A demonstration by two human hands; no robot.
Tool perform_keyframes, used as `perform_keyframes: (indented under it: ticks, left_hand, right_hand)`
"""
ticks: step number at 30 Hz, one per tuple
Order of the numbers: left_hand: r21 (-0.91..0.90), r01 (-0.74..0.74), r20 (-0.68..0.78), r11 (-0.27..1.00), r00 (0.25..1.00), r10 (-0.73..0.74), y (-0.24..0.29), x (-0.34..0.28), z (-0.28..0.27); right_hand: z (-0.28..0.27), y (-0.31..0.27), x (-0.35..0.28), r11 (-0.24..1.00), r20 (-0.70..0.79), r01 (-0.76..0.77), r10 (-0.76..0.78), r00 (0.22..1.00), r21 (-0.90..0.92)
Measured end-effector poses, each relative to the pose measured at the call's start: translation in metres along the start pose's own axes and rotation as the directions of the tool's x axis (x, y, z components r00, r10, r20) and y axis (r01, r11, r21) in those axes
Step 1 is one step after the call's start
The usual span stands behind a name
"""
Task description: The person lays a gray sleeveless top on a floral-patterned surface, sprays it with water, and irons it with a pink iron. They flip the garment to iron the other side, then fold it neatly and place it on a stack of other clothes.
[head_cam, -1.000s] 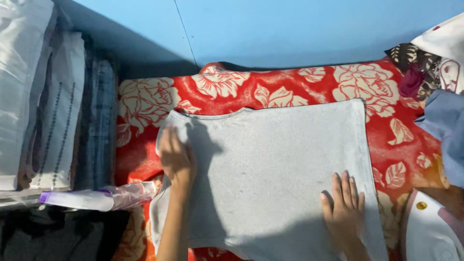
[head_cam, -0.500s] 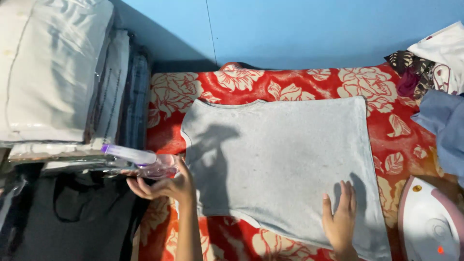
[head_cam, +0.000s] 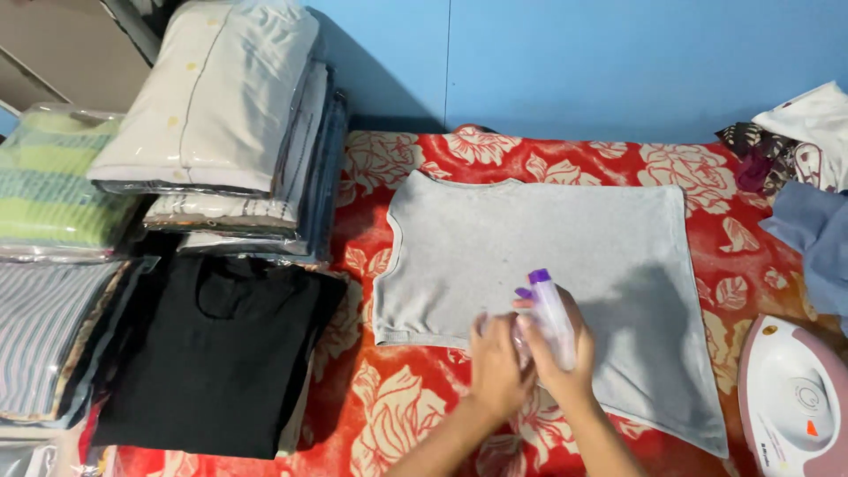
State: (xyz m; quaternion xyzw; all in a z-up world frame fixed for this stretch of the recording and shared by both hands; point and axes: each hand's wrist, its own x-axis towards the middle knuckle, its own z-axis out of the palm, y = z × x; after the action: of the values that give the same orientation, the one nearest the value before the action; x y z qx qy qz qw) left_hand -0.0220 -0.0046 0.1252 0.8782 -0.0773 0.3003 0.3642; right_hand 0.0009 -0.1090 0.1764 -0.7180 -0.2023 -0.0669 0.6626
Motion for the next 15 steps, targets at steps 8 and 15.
perform_keyframes:
  ticks: [8,15]
  left_hand:
    - [0.289,0.102,0.224,0.952,0.960,-0.170,-0.104,-0.051,-0.010]
    - [0.462,0.379,-0.106,0.802,0.921,-0.375,-0.146,-0.071,0.005]
  right_hand:
    - [-0.043,0.020,-0.009,0.842,-0.181,-0.535,0.518,0.836,-0.063]
    - [-0.031,0.038,-0.011,0.789,-0.339,-0.587,0.510,0.790,-0.182]
